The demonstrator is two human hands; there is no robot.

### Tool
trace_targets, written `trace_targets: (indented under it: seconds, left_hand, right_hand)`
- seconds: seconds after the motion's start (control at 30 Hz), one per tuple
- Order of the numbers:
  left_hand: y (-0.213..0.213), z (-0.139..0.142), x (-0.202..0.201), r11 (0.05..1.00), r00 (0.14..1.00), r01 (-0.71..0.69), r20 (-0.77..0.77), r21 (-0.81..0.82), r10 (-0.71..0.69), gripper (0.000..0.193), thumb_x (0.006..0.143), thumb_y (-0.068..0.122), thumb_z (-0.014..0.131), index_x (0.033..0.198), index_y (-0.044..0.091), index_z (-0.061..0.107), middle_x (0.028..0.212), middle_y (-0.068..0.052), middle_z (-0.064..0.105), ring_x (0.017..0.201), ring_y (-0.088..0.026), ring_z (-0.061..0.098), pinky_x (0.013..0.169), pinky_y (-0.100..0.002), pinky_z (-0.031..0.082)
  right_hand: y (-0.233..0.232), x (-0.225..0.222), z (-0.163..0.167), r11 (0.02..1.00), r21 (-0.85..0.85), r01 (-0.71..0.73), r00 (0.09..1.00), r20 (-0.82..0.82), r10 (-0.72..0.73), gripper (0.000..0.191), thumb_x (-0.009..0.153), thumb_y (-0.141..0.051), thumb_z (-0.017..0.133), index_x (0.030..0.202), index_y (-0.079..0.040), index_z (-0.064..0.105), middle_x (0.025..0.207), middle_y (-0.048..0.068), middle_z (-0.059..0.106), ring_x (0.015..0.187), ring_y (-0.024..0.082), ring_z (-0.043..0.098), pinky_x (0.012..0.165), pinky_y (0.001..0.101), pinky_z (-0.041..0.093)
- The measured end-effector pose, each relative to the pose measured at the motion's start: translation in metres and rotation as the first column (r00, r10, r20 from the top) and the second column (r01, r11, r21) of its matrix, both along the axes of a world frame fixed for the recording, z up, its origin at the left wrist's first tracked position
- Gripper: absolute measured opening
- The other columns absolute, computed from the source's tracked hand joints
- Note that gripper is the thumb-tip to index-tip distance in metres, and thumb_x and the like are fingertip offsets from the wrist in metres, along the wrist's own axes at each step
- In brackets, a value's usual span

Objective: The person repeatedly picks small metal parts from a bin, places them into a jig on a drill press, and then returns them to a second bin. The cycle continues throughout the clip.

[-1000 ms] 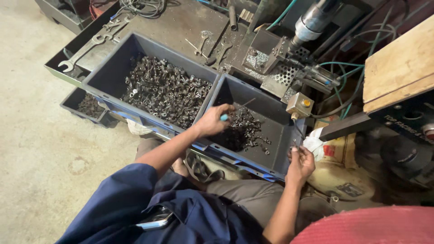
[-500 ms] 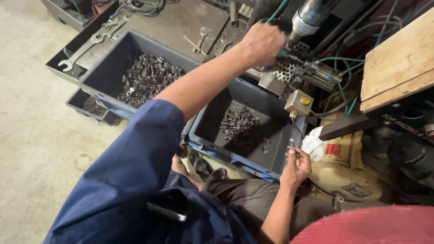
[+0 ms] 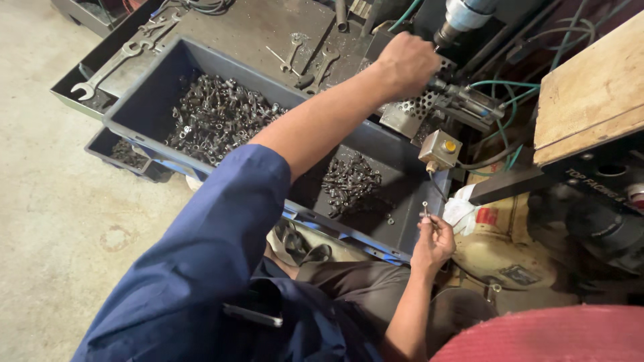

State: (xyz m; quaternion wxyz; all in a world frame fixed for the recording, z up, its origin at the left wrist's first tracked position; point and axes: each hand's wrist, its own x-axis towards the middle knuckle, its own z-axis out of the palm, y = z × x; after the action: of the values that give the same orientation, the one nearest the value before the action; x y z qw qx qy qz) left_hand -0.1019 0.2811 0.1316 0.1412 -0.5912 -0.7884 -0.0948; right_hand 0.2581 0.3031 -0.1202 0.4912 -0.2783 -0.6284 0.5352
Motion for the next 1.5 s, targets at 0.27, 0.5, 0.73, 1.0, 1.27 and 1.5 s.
trace_targets:
  seconds: [0.27,0.5,0.73,1.0,1.27,1.5]
  left_hand:
    - [-0.116,-0.123,-0.013,0.891,0.839,0.042,0.468,0.453,-0.277,0.013,0.085,0.018,0.071,0.081,0.005,0.072,0.085,-0.023,0.072,0.085,-0.043,0.07,0.075,-0.051,0.054]
    - [-0.23,-0.186,0.054,0.954,0.775,0.022,0.598,0.3,-0.206,0.033,0.074,0.011,0.068,0.107,0.009,0.076,0.095,-0.019,0.074,0.091,-0.04,0.07,0.082,-0.048,0.056]
    - [-0.234,-0.177,0.062,0.97,0.799,0.041,0.576,0.238,-0.175,0.04,0.074,0.012,0.067,0.114,0.008,0.071,0.11,-0.015,0.074,0.1,-0.038,0.069,0.089,-0.047,0.055]
    - [-0.238,-0.166,0.066,0.984,0.779,-0.008,0.618,0.18,-0.107,0.036,0.077,0.013,0.067,0.112,0.008,0.07,0.109,-0.014,0.073,0.099,-0.038,0.069,0.087,-0.048,0.055]
    - [-0.239,-0.166,0.067,0.979,0.772,-0.012,0.624,0.205,-0.121,0.034,0.078,0.015,0.069,0.112,0.008,0.07,0.109,-0.014,0.073,0.099,-0.038,0.069,0.087,-0.048,0.055]
    - [-0.238,-0.167,0.065,0.979,0.78,-0.009,0.614,0.205,-0.122,0.038,0.074,0.014,0.069,0.111,0.008,0.07,0.108,-0.014,0.073,0.096,-0.038,0.07,0.085,-0.048,0.056]
  right_hand:
    - [0.003,-0.002,0.007,0.998,-0.058,0.022,1.0,0.009,-0.022,0.017,0.099,-0.001,0.068,0.115,0.005,0.066,0.101,0.01,0.071,0.085,0.014,0.067,0.077,0.0262,0.055]
    - [0.007,-0.075,0.046,0.934,-0.33,-0.136,0.974,-0.219,0.065,0.021,0.096,-0.002,0.067,0.117,0.004,0.066,0.103,0.014,0.073,0.081,0.019,0.071,0.071,0.029,0.059]
    - [0.053,-0.215,0.107,0.892,-0.389,-0.23,0.946,-0.305,0.111,0.013,0.094,-0.006,0.068,0.106,-0.006,0.064,0.095,0.009,0.072,0.08,0.02,0.072,0.068,0.0292,0.056]
    - [0.075,-0.282,0.133,0.877,-0.464,-0.126,0.95,-0.311,-0.028,0.011,0.091,-0.009,0.071,0.101,-0.006,0.066,0.09,0.008,0.072,0.076,0.02,0.07,0.069,0.0323,0.055]
    - [0.075,-0.286,0.137,0.831,-0.54,-0.133,0.935,-0.346,-0.075,0.016,0.087,-0.012,0.071,0.1,-0.006,0.065,0.09,0.011,0.072,0.076,0.024,0.07,0.069,0.0355,0.055]
    - [0.073,-0.294,0.136,0.819,-0.559,-0.129,0.91,-0.394,-0.126,0.017,0.088,-0.008,0.074,0.1,-0.002,0.064,0.088,0.013,0.068,0.075,0.026,0.068,0.068,0.0388,0.055]
